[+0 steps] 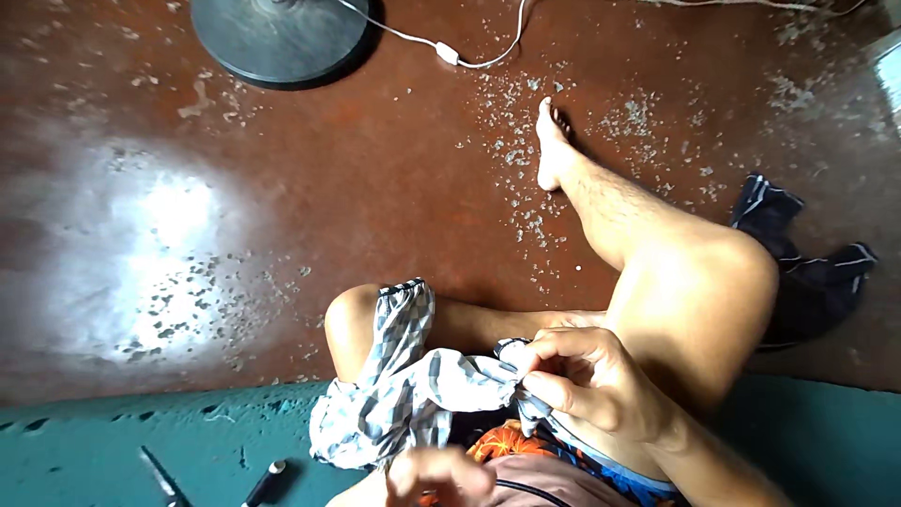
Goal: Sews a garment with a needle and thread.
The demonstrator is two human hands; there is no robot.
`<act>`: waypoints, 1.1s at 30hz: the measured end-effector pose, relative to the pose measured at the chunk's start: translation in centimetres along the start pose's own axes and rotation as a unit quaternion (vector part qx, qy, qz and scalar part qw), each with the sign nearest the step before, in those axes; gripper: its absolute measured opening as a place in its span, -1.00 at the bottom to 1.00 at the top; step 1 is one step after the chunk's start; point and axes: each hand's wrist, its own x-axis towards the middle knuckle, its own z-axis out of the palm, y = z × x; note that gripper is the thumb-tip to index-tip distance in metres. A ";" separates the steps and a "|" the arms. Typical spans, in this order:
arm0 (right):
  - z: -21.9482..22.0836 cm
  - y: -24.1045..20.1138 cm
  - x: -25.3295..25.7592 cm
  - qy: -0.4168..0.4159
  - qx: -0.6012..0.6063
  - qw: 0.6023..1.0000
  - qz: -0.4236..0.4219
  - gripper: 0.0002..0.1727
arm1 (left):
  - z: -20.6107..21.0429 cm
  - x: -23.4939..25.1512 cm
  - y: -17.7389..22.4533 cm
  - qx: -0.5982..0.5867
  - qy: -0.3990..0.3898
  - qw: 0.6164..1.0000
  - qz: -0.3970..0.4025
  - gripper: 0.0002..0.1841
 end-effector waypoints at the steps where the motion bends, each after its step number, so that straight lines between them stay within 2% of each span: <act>1: 0.0 0.0 0.0 -0.001 0.000 1.000 -0.002 -0.83 | 0.6 0.3 -0.8 0.038 0.020 0.999 0.014 -0.86; 3: 0.2 0.0 -0.1 -0.002 -0.001 1.000 -0.002 -0.84 | 2.1 0.9 -2.0 0.117 0.078 0.989 0.032 -0.89; 5: 0.3 0.0 -0.1 -0.004 -0.003 1.000 0.001 -0.84 | 3.3 1.1 -3.1 0.148 0.119 0.981 0.041 -0.86; 10: 0.4 -0.1 -0.3 -0.002 -0.013 1.000 -0.008 -0.84 | 5.4 1.4 -4.1 0.202 0.168 0.965 0.005 -0.86; 27: 0.3 -0.2 -0.4 -0.008 -0.031 0.999 -0.037 -0.84 | 5.7 2.0 -4.1 0.225 0.181 0.957 0.018 -0.89; 33: -0.1 -0.3 0.1 0.001 0.004 1.000 -0.010 -0.85 | 2.6 1.9 -2.2 0.221 0.199 0.954 0.047 -0.84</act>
